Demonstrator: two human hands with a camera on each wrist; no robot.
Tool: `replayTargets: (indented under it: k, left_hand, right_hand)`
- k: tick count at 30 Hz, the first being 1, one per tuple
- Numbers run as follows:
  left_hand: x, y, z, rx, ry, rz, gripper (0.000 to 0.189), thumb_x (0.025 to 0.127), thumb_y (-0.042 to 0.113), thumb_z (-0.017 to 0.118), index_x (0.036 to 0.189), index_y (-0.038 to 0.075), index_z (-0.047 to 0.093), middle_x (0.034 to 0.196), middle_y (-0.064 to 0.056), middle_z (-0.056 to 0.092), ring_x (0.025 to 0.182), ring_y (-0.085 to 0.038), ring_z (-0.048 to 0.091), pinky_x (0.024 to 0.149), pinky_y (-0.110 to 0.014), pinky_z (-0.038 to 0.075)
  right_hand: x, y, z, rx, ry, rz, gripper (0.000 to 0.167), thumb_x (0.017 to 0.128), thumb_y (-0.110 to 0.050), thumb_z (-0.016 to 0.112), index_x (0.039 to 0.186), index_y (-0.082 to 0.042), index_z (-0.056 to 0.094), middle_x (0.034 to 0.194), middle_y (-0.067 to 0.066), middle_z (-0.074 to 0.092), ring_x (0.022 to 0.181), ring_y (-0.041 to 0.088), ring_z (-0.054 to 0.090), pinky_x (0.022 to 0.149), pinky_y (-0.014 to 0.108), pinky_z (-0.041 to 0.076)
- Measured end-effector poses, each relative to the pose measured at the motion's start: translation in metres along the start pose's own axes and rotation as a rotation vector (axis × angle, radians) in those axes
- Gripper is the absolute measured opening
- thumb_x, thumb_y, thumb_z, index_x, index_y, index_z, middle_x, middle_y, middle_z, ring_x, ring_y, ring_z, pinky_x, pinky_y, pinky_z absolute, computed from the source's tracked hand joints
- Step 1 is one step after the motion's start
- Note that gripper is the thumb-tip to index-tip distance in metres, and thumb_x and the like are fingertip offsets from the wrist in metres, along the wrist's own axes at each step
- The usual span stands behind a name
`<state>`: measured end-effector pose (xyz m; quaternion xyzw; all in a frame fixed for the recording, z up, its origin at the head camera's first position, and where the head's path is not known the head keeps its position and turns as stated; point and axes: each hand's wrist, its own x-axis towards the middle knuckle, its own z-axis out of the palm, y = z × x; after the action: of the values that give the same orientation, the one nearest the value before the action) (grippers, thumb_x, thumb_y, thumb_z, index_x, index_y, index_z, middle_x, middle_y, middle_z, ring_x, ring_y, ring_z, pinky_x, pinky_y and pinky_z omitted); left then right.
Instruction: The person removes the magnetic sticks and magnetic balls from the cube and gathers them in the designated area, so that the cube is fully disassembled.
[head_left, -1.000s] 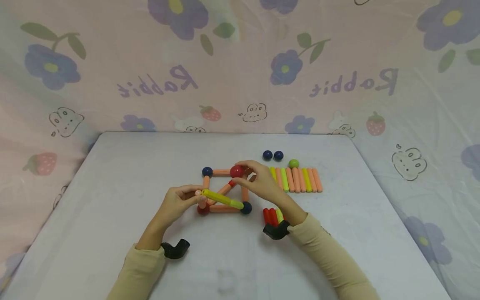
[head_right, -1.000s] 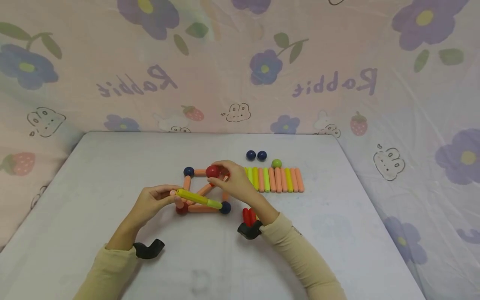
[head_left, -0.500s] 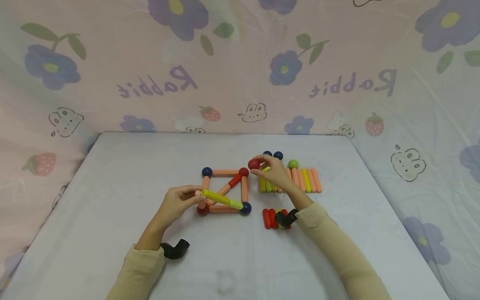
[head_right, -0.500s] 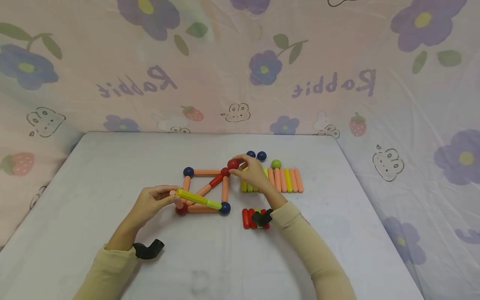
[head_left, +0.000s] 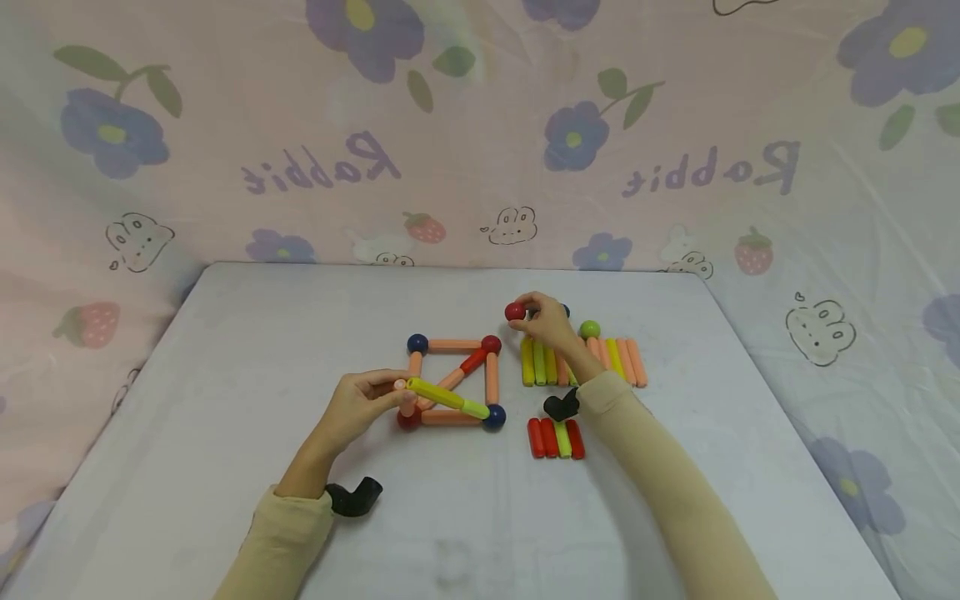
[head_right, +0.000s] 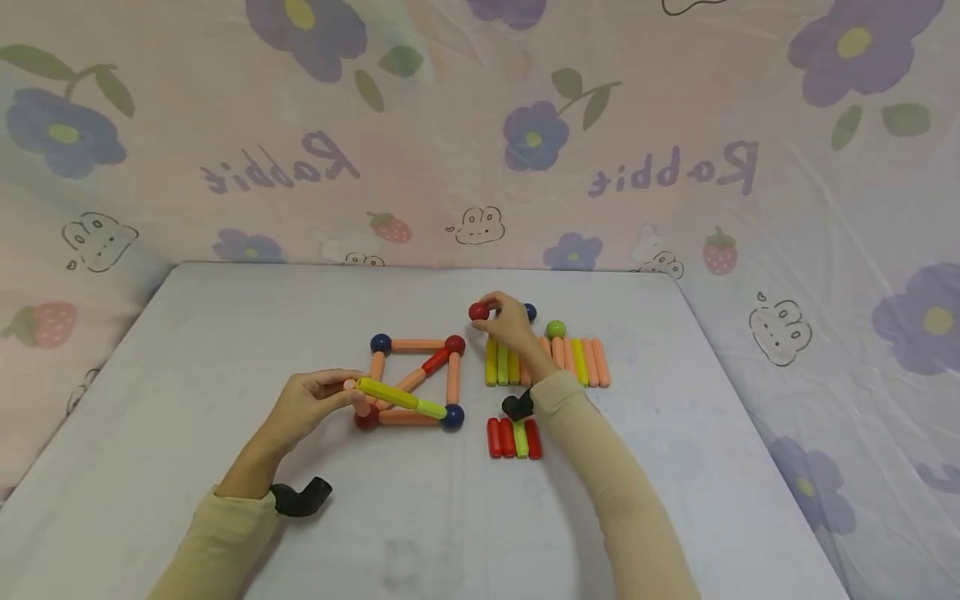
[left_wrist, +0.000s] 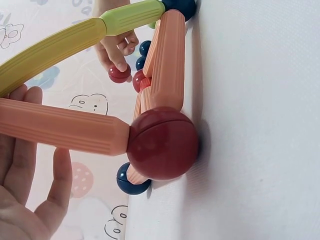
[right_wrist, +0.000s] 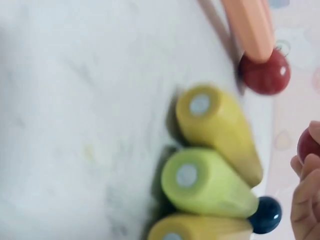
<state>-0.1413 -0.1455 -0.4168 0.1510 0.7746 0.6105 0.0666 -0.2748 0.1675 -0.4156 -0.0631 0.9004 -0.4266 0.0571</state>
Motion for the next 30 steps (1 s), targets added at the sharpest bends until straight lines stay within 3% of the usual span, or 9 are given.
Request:
replayTargets:
  k: [7,15,22,30]
  left_hand:
    - [0.001,-0.001,0.0,-0.015,-0.004,0.016,0.036,0.089,0.012,0.068,0.118,-0.01,0.063,0.114,-0.034,0.065,0.088,0.008,0.064,0.081,-0.011,0.052]
    - [0.0,-0.002,0.001,0.014,0.009,-0.001,0.034,0.089,0.012,0.068,0.117,-0.006,0.065,0.111,-0.029,0.068,0.087,0.006,0.062,0.079,-0.014,0.051]
    - [-0.001,-0.001,0.002,-0.025,0.001,-0.007,0.035,0.089,0.011,0.068,0.118,-0.009,0.063,0.113,-0.032,0.066,0.089,0.007,0.064,0.083,-0.011,0.051]
    - [0.001,-0.001,0.002,-0.01,0.001,0.007,0.035,0.088,0.01,0.068,0.118,-0.009,0.063,0.114,-0.033,0.065,0.089,0.009,0.063,0.081,-0.011,0.051]
  right_hand:
    - [0.017,0.005,-0.003,-0.083,-0.032,0.081,0.045,0.089,-0.018,0.069,0.13,-0.007,0.056,0.129,0.019,0.059,0.061,0.012,0.053,0.058,0.017,0.047]
    - [0.027,0.008,-0.006,-0.191,-0.055,0.112,0.047,0.089,-0.019,0.069,0.133,-0.007,0.055,0.131,0.018,0.058,0.074,0.016,0.055,0.061,0.016,0.046]
    - [0.031,0.01,-0.007,-0.215,-0.094,0.143,0.05,0.089,-0.02,0.069,0.135,-0.008,0.054,0.132,0.021,0.056,0.058,0.01,0.051,0.055,0.016,0.044]
    - [0.033,0.01,-0.006,-0.238,-0.127,0.177,0.05,0.09,-0.02,0.068,0.136,-0.009,0.053,0.131,0.02,0.056,0.057,0.009,0.051,0.055,0.016,0.044]
